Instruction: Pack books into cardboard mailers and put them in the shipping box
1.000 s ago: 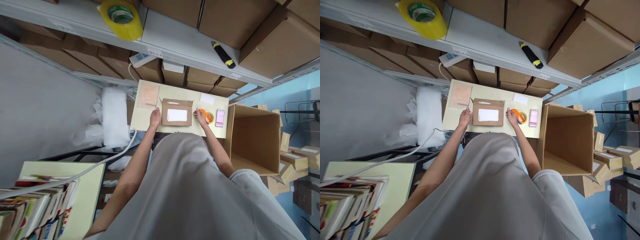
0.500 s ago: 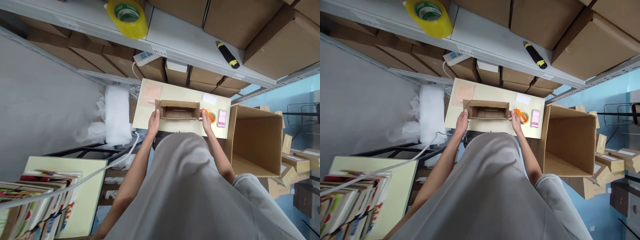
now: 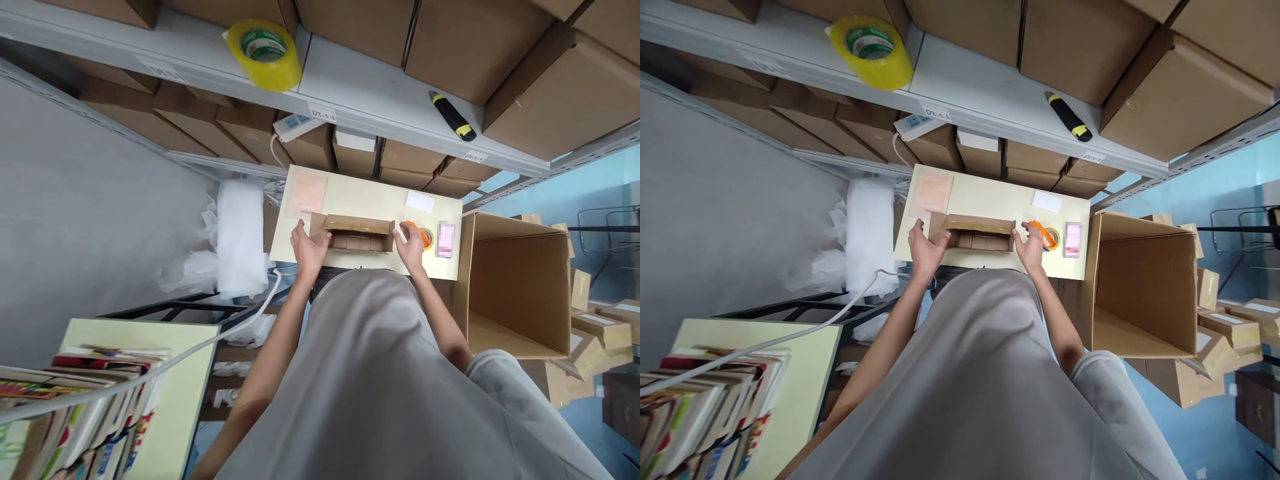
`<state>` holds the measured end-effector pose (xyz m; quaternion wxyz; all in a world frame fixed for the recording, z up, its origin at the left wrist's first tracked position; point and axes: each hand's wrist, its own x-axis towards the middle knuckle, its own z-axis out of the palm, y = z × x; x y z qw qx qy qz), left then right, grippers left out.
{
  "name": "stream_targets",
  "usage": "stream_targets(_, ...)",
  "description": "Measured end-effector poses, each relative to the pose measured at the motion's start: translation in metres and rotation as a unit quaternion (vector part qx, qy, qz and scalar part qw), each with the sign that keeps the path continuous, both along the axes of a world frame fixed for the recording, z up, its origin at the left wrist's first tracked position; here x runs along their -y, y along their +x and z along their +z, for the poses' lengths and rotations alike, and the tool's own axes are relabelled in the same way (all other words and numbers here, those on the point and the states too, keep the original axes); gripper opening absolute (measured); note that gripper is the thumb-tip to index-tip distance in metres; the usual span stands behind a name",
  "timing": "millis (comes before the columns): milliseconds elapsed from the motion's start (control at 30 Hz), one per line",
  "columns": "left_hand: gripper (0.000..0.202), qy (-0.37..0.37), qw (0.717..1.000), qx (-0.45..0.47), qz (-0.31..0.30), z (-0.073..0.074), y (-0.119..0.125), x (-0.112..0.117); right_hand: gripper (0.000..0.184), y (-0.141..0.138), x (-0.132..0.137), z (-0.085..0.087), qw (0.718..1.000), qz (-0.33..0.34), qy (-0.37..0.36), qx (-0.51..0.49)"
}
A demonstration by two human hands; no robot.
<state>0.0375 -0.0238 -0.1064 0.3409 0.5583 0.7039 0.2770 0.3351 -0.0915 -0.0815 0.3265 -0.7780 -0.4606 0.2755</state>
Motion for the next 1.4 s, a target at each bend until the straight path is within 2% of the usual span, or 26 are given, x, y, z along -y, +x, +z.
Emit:
stream_targets(33,0.060,0.043,0.999,-0.022,-0.010,0.008,0.002,0.001,0.063,-0.004,-0.001,0.004,0.999,0.027,0.015,0.031)
stream_targets(100,0.032,0.081,0.995,-0.027,-0.052,0.023,0.009,0.003,0.057,-0.014,-0.004,0.010,0.989,0.128,-0.001,0.068)
stream_targets(167,0.016,0.060,0.990,-0.005,-0.131,0.032,0.016,0.002,0.049,-0.025,-0.010,0.013,0.965,0.241,-0.047,0.089)
stream_targets(233,0.012,0.027,0.979,-0.009,-0.202,0.036,0.022,0.000,0.040,-0.034,-0.018,0.012,0.945,0.301,-0.070,0.110)
stream_targets(333,0.013,0.006,0.964,-0.059,-0.257,0.034,0.025,0.002,0.040,-0.037,-0.033,0.011,0.945,0.299,-0.051,0.120)
stream_targets(467,0.020,-0.006,0.958,-0.069,-0.278,0.034,0.018,0.012,0.044,-0.030,-0.056,0.014,0.948,0.280,-0.031,0.149)
stream_targets(633,0.030,-0.065,0.948,-0.039,-0.309,0.033,0.005,0.014,0.039,-0.025,-0.081,0.018,0.921,0.301,-0.095,0.229)
stream_targets(767,0.044,-0.112,0.930,-0.088,-0.338,0.021,0.005,0.016,0.042,-0.026,-0.091,0.014,0.896,0.303,-0.151,0.286)
stream_targets(900,0.041,-0.095,0.932,-0.129,-0.325,0.009,0.015,0.022,0.044,-0.027,-0.097,0.010,0.880,0.321,-0.170,0.306)
stream_targets(1067,0.031,-0.089,0.937,-0.154,-0.302,0.006,0.027,0.020,0.042,-0.023,-0.097,0.012,0.876,0.325,-0.174,0.311)
stream_targets(1300,0.025,-0.109,0.936,-0.125,-0.311,0.013,0.038,0.016,0.041,-0.013,-0.097,0.016,0.879,0.313,-0.177,0.314)
stream_targets(1400,0.019,-0.072,0.960,-0.046,-0.267,0.024,0.033,0.006,0.041,-0.013,-0.097,0.018,0.884,0.309,-0.162,0.312)
